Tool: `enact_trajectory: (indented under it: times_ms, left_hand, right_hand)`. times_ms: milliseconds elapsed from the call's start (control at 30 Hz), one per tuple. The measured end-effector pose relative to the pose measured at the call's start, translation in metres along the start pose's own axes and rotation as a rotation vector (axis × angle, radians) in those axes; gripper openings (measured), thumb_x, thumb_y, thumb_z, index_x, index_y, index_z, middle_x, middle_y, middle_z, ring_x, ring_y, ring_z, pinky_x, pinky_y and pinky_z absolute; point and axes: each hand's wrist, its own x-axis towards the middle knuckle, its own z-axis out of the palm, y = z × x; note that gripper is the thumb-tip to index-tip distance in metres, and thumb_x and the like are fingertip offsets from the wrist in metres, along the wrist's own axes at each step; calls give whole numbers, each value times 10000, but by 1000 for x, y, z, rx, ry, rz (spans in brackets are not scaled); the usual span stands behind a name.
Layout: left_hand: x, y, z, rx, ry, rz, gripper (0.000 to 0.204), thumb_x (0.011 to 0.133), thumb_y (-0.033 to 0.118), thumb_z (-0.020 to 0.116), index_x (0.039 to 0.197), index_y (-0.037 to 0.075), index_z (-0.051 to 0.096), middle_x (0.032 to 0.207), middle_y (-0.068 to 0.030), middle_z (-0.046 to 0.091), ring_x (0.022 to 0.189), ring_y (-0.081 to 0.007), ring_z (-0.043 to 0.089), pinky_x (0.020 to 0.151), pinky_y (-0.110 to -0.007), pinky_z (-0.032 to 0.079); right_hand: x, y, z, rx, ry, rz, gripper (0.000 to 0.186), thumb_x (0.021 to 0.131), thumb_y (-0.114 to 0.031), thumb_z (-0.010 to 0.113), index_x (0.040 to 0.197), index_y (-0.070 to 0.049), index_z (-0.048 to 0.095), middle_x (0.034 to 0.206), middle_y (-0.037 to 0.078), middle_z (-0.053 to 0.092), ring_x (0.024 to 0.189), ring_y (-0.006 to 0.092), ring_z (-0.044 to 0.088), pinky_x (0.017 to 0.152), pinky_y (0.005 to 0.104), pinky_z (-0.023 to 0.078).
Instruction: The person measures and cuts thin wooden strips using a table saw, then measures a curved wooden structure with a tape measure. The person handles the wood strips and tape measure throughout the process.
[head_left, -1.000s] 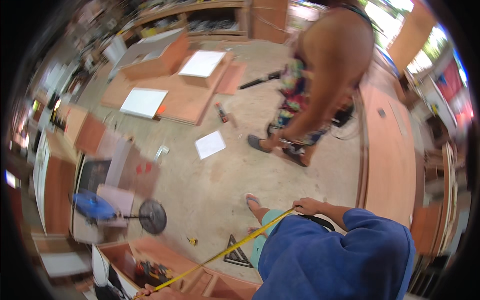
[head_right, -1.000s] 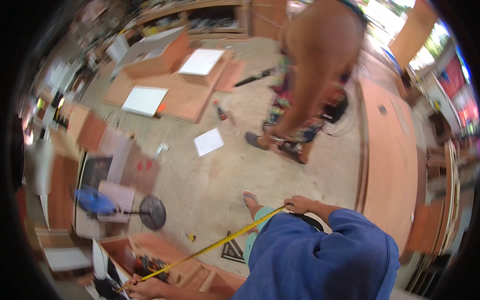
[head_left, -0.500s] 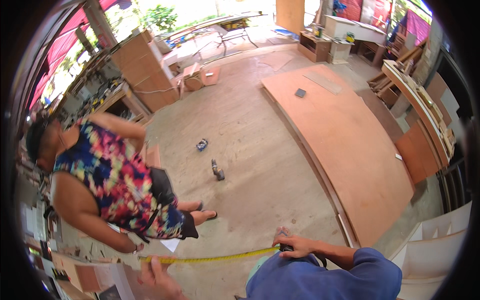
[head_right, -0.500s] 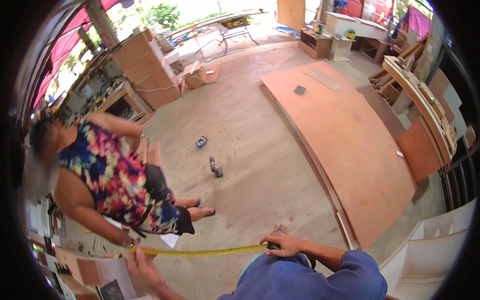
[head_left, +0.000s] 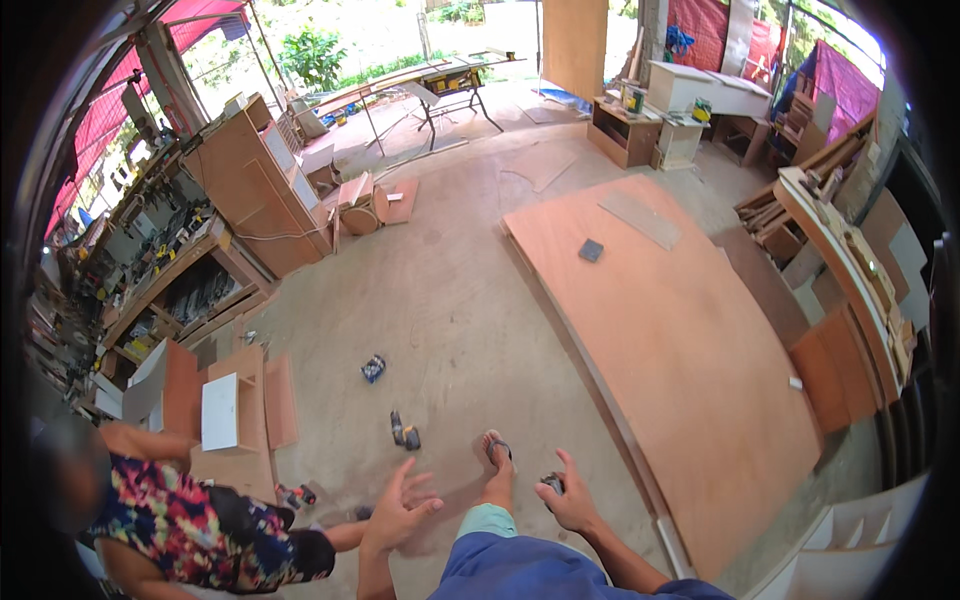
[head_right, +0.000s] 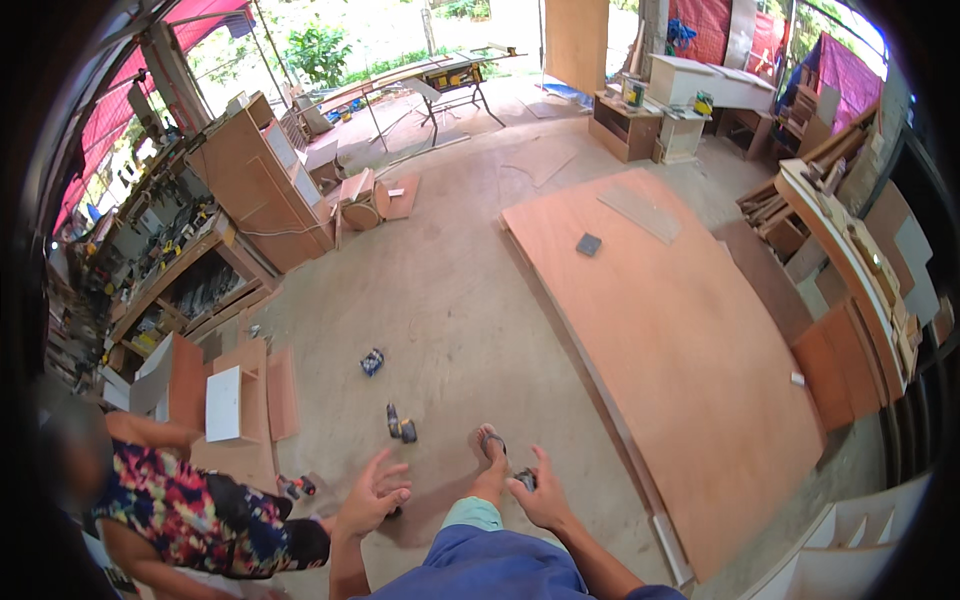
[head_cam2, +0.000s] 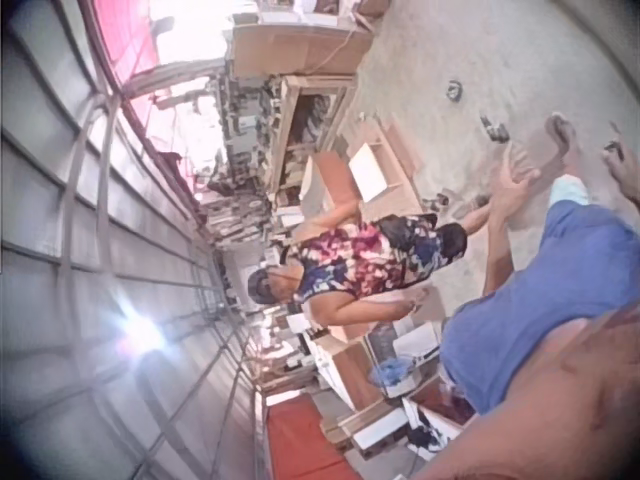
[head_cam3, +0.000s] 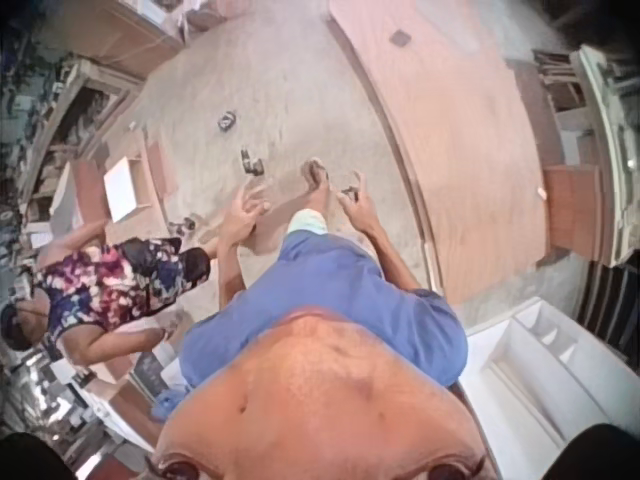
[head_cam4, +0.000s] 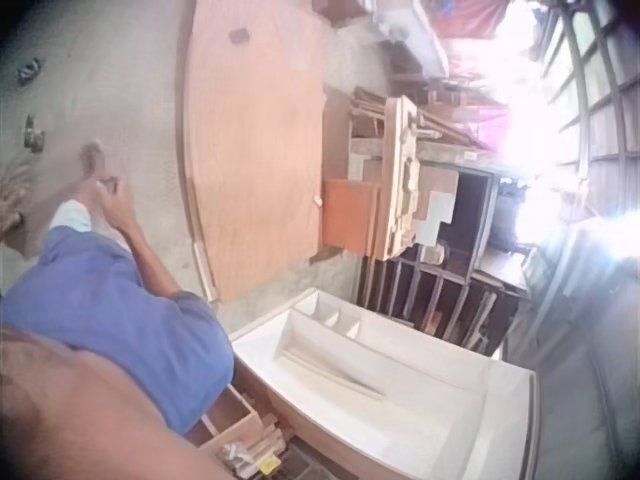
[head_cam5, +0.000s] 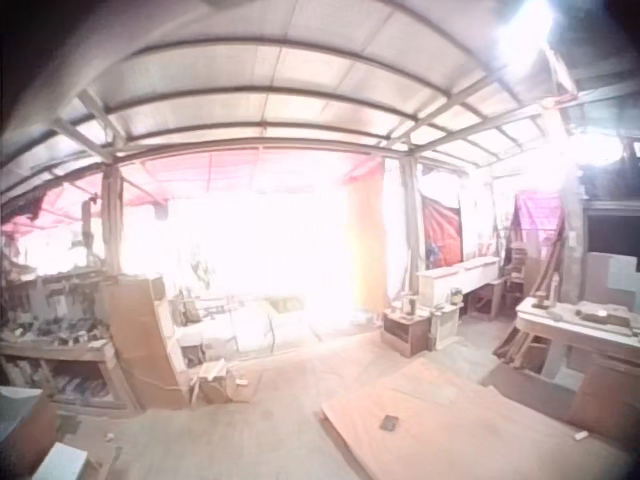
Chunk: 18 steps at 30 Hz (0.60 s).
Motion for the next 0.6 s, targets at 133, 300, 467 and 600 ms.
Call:
enact_trajectory:
  times_ms: [133,300,467,600]
  left_hand:
    - [149,3,-37,78,7,10,718,950,230,796,1527,-12,444,1411,-215,613,1171,-260,677,975,-380,559]
    - [320,147,-4,157,-217,112,521,978,255,753,1412,22,586,1356,-147,660,1132,-221,687,925,-363,570]
    - [490,251,8,337,-611,160,436,965,285,774,1270,2,646,1109,-144,763,960,-212,751,857,-356,597]
    - [647,286,-14,295,-541,256,396,906,312,842,1077,-3,672,934,-137,773,857,-224,758,798,-368,595]
  right_hand:
    - [124,-5,-23,-221,61,-4,1000,887,-355,783,1620,2,204,1015,201,665,865,281,662,806,401,542]
    - [292,-145,-52,-247,-164,-240,1101,836,-269,838,1636,-43,117,1156,194,570,928,278,649,841,404,548]
    - [461,-230,-55,-153,-181,-375,1095,808,-163,849,1622,-82,120,1200,177,525,956,271,642,864,412,547]
    - [603,-253,-64,-87,-115,-361,1037,800,-119,831,1601,-71,174,1131,158,583,984,280,647,891,426,543]
